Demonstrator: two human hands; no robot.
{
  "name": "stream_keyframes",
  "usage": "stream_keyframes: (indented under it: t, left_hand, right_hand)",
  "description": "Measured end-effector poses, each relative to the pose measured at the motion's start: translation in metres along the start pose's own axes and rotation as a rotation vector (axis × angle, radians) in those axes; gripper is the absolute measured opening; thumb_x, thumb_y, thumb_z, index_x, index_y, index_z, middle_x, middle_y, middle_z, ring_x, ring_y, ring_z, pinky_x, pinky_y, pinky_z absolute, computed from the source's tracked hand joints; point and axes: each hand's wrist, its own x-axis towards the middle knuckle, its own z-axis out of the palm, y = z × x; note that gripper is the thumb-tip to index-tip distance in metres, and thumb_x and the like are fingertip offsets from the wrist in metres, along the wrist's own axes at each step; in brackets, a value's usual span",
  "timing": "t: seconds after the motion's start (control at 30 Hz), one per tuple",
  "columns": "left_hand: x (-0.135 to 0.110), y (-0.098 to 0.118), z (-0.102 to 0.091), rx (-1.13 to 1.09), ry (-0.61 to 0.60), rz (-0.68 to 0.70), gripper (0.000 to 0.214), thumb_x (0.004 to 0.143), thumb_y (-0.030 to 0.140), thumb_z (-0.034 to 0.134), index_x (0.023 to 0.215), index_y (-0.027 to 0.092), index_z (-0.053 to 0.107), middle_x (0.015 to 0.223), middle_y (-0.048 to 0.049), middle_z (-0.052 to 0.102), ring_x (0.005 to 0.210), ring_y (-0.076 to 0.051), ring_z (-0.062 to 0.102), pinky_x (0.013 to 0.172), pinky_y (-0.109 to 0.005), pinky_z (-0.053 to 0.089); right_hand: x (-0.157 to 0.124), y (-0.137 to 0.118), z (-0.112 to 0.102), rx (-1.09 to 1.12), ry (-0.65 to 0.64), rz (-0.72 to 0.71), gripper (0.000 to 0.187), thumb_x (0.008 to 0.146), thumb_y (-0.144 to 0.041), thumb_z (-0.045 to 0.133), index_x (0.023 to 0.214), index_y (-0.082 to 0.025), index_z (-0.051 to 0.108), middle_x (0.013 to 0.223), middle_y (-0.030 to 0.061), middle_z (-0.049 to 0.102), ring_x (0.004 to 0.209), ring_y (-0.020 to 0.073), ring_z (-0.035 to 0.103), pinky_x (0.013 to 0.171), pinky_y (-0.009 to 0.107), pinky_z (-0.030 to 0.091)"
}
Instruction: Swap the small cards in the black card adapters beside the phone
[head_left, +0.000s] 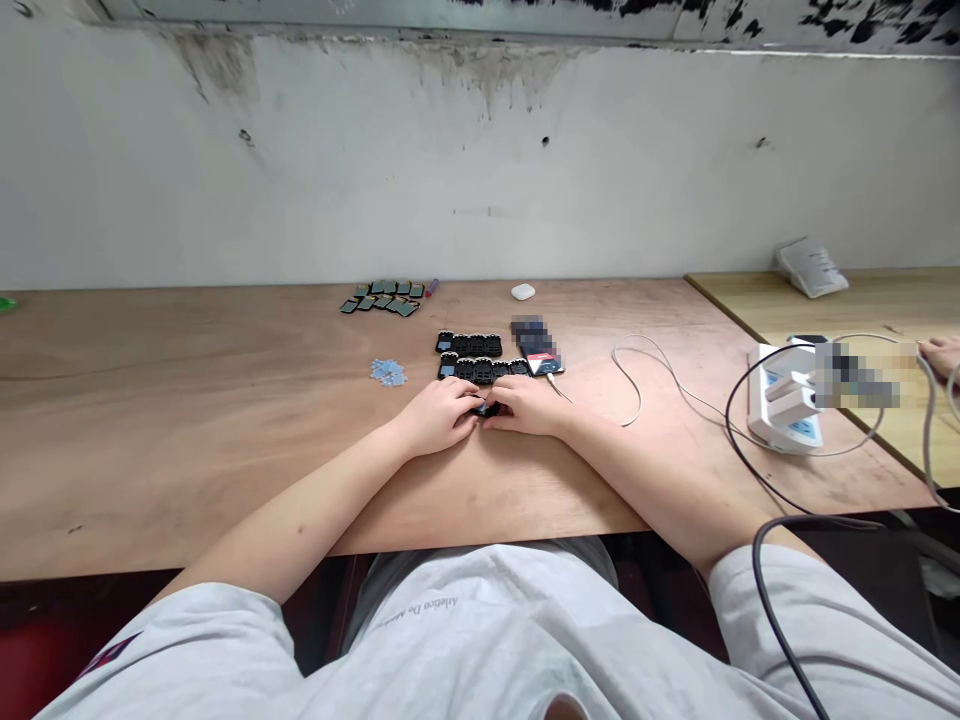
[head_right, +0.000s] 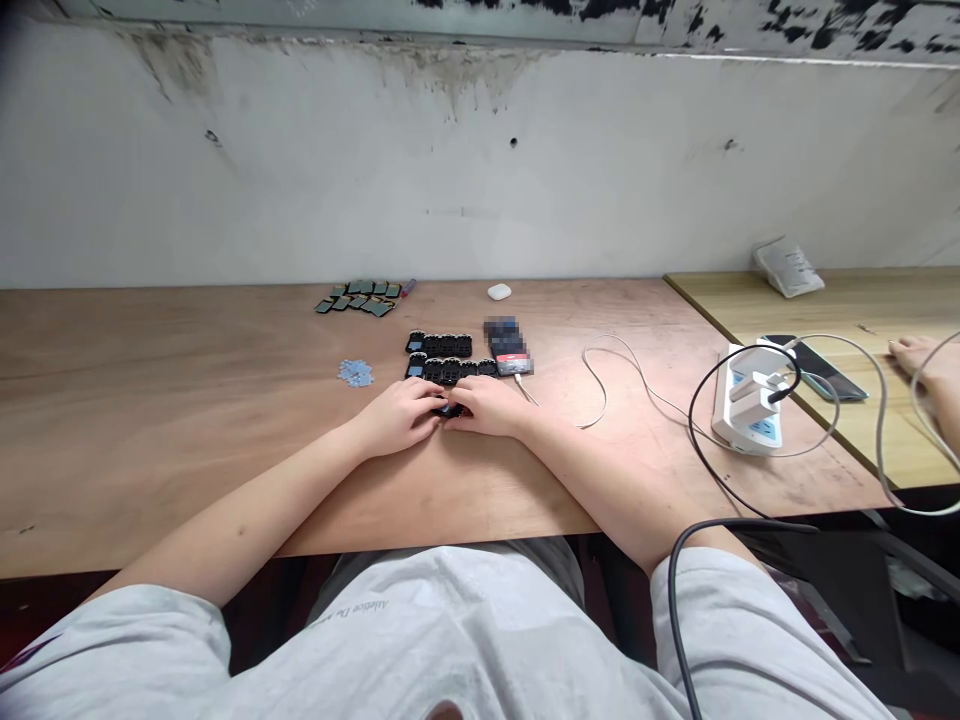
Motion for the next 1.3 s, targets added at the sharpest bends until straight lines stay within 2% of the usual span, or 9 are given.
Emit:
stream_keyframes:
  t: [0.13,0.33,0.53,0.73,0.9,1.17,1.3]
  left_hand:
    - [0.001,-0.001,0.001,0.046,-0.009,-0.007,0.029,0.097,0.027,0.057,0.121,0.022,0.072,0.129,-0.0139,0.066,0.121,-0.031,0.060,0.101,-0.048,0.051]
    - [0.003,-0.005,0.001,-0.021,-0.016,-0.004,0.026,0.096,0.027,0.059,0.118,0.023,0.072,0.125,-0.0116,0.068,0.119,-0.029,0.061,0.101,-0.046,0.051]
    - [0.004,-0.002,0.001,-0.012,-0.027,0.045,0.021,0.097,0.025,0.056,0.105,0.022,0.075,0.121,-0.0113,0.070,0.112,-0.028,0.064,0.097,-0.044,0.052]
    - [0.002,-0.013,0.004,-0.066,-0.005,0.097,0.029,0.101,0.023,0.053,0.122,0.023,0.073,0.125,-0.0114,0.071,0.110,-0.026,0.065,0.095,-0.043,0.052]
    - [0.003,-0.017,0.004,-0.092,-0.002,0.099,0.026,0.102,0.027,0.053,0.113,0.025,0.077,0.122,-0.0106,0.072,0.107,-0.025,0.066,0.092,-0.042,0.053]
    - [0.002,-0.007,-0.005,-0.058,-0.053,0.134,0.027,0.101,0.028,0.056,0.120,0.027,0.075,0.135,-0.0121,0.067,0.119,-0.027,0.064,0.102,-0.045,0.051]
    - [0.004,-0.009,0.000,-0.065,-0.036,0.106,0.027,0.101,0.024,0.053,0.116,0.025,0.076,0.128,-0.0118,0.070,0.114,-0.026,0.065,0.098,-0.044,0.052]
  right_hand:
    - [0.000,0.000,0.000,0.004,0.015,-0.029,0.027,0.094,-0.043,0.074,0.102,-0.017,0.072,0.095,0.0090,0.070,0.085,0.0225,0.064,0.074,0.032,0.046]
    - [0.000,-0.001,-0.001,0.010,0.001,-0.029,0.025,0.094,-0.040,0.073,0.103,-0.017,0.071,0.094,0.0081,0.070,0.085,0.0216,0.064,0.075,0.031,0.046]
    - [0.001,-0.003,-0.002,0.013,0.002,-0.026,0.024,0.095,-0.039,0.073,0.103,-0.017,0.072,0.094,0.0079,0.069,0.083,0.0210,0.064,0.073,0.030,0.045]
    - [0.000,-0.003,-0.004,0.003,-0.009,-0.019,0.023,0.095,-0.038,0.072,0.102,-0.017,0.073,0.093,0.0080,0.069,0.083,0.0206,0.063,0.073,0.030,0.044]
    - [-0.001,0.000,-0.001,0.002,0.002,-0.030,0.020,0.095,-0.037,0.072,0.101,-0.018,0.073,0.095,0.0083,0.069,0.084,0.0213,0.064,0.074,0.031,0.045]
    - [-0.001,-0.001,-0.001,-0.024,0.020,-0.045,0.014,0.092,-0.030,0.072,0.096,-0.017,0.072,0.091,0.0077,0.070,0.080,0.0204,0.064,0.072,0.031,0.044]
    - [-0.001,-0.001,-0.002,-0.008,0.008,-0.007,0.014,0.091,-0.031,0.073,0.095,-0.017,0.073,0.088,0.0063,0.069,0.078,0.0197,0.064,0.071,0.030,0.044]
